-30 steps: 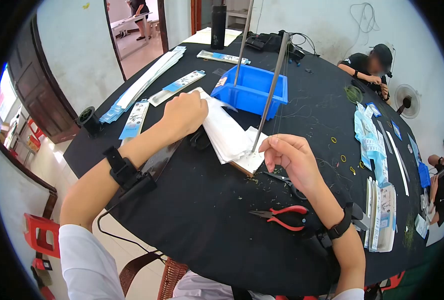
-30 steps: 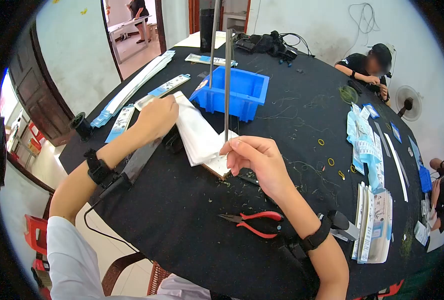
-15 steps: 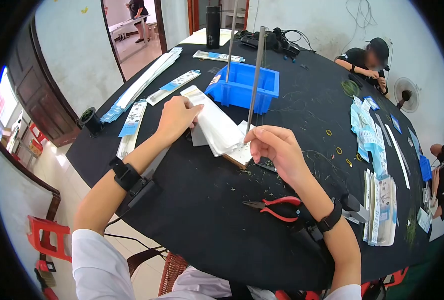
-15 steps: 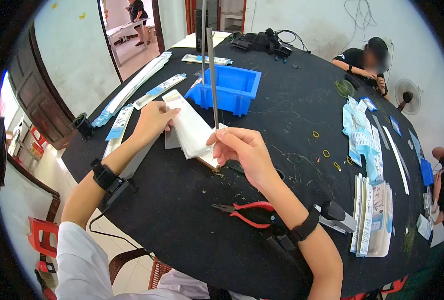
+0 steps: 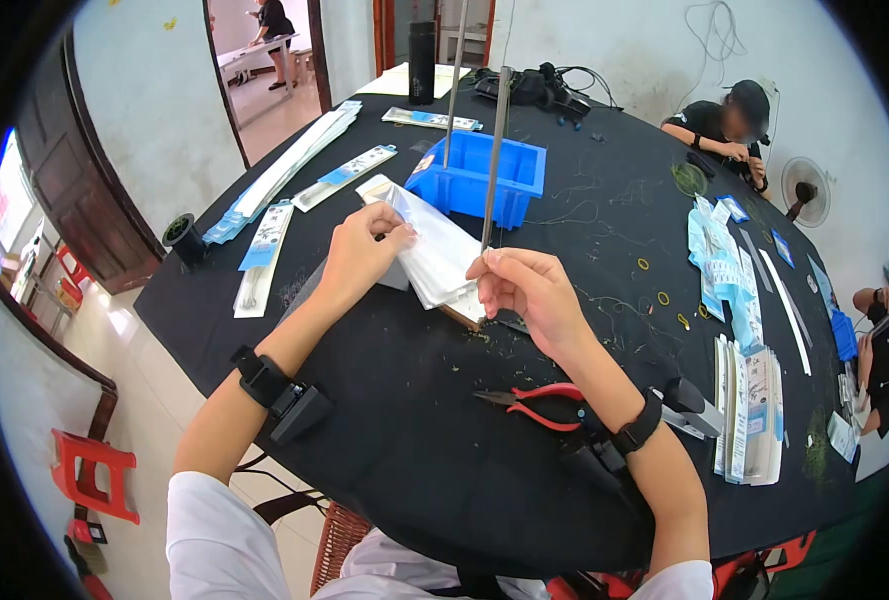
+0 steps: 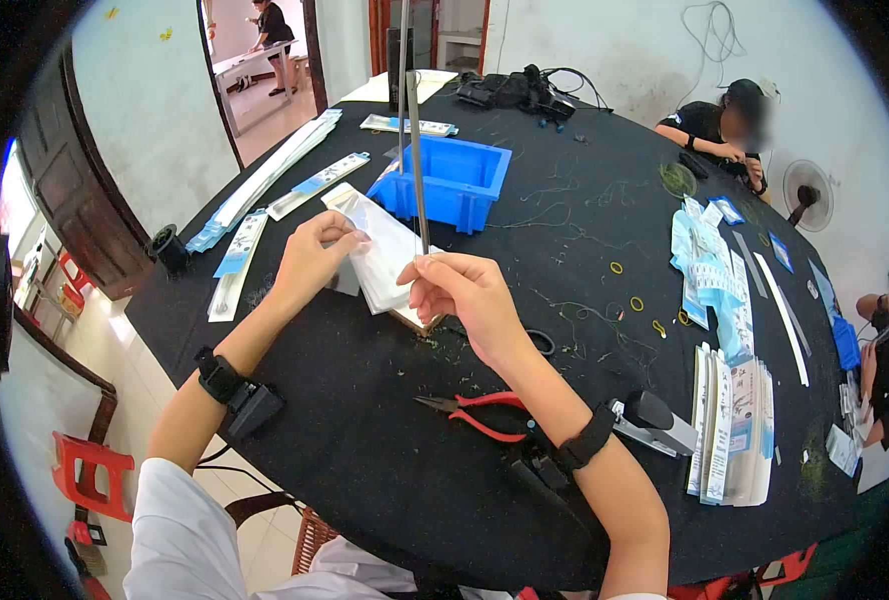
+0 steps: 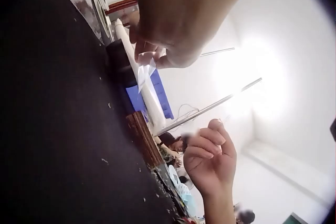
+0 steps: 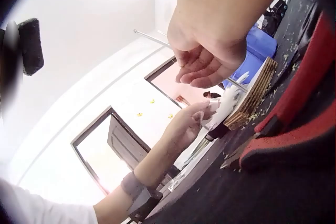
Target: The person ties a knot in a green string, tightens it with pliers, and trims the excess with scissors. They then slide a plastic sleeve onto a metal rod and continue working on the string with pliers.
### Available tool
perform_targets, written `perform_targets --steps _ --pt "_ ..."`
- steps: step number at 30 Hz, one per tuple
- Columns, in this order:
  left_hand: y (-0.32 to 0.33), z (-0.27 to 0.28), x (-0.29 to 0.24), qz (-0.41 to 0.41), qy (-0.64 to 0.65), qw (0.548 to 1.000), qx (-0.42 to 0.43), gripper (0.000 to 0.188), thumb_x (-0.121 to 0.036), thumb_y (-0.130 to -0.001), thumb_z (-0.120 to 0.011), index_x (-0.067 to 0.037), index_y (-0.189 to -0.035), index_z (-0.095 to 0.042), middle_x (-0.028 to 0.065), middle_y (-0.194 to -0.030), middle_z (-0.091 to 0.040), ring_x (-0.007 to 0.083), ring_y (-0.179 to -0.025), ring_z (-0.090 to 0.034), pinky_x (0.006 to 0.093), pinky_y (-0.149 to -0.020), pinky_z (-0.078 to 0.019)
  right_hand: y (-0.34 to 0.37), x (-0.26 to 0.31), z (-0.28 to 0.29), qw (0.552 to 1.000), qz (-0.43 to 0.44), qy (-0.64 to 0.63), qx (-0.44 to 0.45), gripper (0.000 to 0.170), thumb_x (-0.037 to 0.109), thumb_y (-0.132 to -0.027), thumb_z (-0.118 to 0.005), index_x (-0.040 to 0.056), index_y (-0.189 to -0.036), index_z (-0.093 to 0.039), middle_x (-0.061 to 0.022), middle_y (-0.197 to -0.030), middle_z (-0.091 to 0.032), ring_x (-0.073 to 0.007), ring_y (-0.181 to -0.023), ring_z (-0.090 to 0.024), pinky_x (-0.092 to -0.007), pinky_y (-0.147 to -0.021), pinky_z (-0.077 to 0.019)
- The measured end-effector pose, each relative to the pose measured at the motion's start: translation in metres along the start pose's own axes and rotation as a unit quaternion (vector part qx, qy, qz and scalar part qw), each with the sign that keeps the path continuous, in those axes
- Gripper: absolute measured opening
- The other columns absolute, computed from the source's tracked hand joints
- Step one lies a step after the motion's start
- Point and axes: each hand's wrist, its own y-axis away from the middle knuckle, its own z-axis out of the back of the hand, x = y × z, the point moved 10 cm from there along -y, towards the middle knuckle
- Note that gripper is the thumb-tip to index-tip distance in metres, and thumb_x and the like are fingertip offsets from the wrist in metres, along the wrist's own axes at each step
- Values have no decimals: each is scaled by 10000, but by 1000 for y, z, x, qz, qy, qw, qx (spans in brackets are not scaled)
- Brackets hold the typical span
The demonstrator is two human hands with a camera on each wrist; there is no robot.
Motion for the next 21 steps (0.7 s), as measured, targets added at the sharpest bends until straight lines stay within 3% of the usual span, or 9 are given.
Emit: perform_targets --steps 4,7,10,13,16,19,21 --pt "5 3 -3 -14 -123 992 -24 146 -182 -778 -638 -39 -801 -621 115 -965 -656 209 -924 -569 324 -845 -417 -1 0 0 1000 -5 1 -5 256 198 -910 -528 -13 -863 -664 -41 -658 -610 -84 -559 -558 -201 -544 -457" --pt "6 6 -16 -114 -120 985 -41 142 -182 -775 -637 -41 -769 -625 119 -1001 -633 249 -973 -518 360 -853 -404 -1 0 1 1000 -6 1 -6 255 200 -910 -529 -10 -862 -666 -40 -657 -611 -82 -560 -560 -199 -542 -460" --pt "9 11 -24 -185 -78 975 -92 133 -162 -807 -614 -29 -795 -619 89 -966 -646 202 -904 -554 327 -824 -411 0 0 2 1000 -4 -2 -6 256 201 -910 -529 -9 -861 -666 -39 -656 -613 -81 -563 -564 -199 -541 -464" --pt "-3 -10 8 -79 102 992 5 137 -142 -841 -587 -9 -814 -604 57 -925 -649 141 -811 -559 285 -805 -411 -1 -1 2 1000 -4 -7 -5 258 201 -910 -530 -12 -860 -666 -41 -659 -614 -83 -566 -568 -202 -544 -467" --pt "-5 -20 14 -35 113 992 36 153 -133 -871 -555 5 -808 -577 38 -906 -649 96 -755 -544 253 -788 -407 -1 -1 3 1000 -9 -15 -5 258 198 -910 -530 -17 -862 -666 -45 -662 -614 -86 -572 -571 -206 -548 -469" --pt "-6 -22 5 -96 78 991 56 157 -140 -862 -559 -14 -768 -558 52 -898 -643 104 -807 -558 256 -778 -413 -1 -1 4 1000 -17 -15 -6 258 193 -909 -531 -24 -869 -665 -48 -664 -612 -90 -577 -571 -212 -550 -470" --pt "-3 -20 6 -53 40 996 62 120 -142 -809 -582 -30 -765 -578 82 -984 -658 182 -986 -559 331 -887 -373 -1 -2 4 1000 -20 -15 -6 258 190 -909 -530 -28 -873 -663 -50 -665 -611 -93 -578 -570 -215 -550 -470"
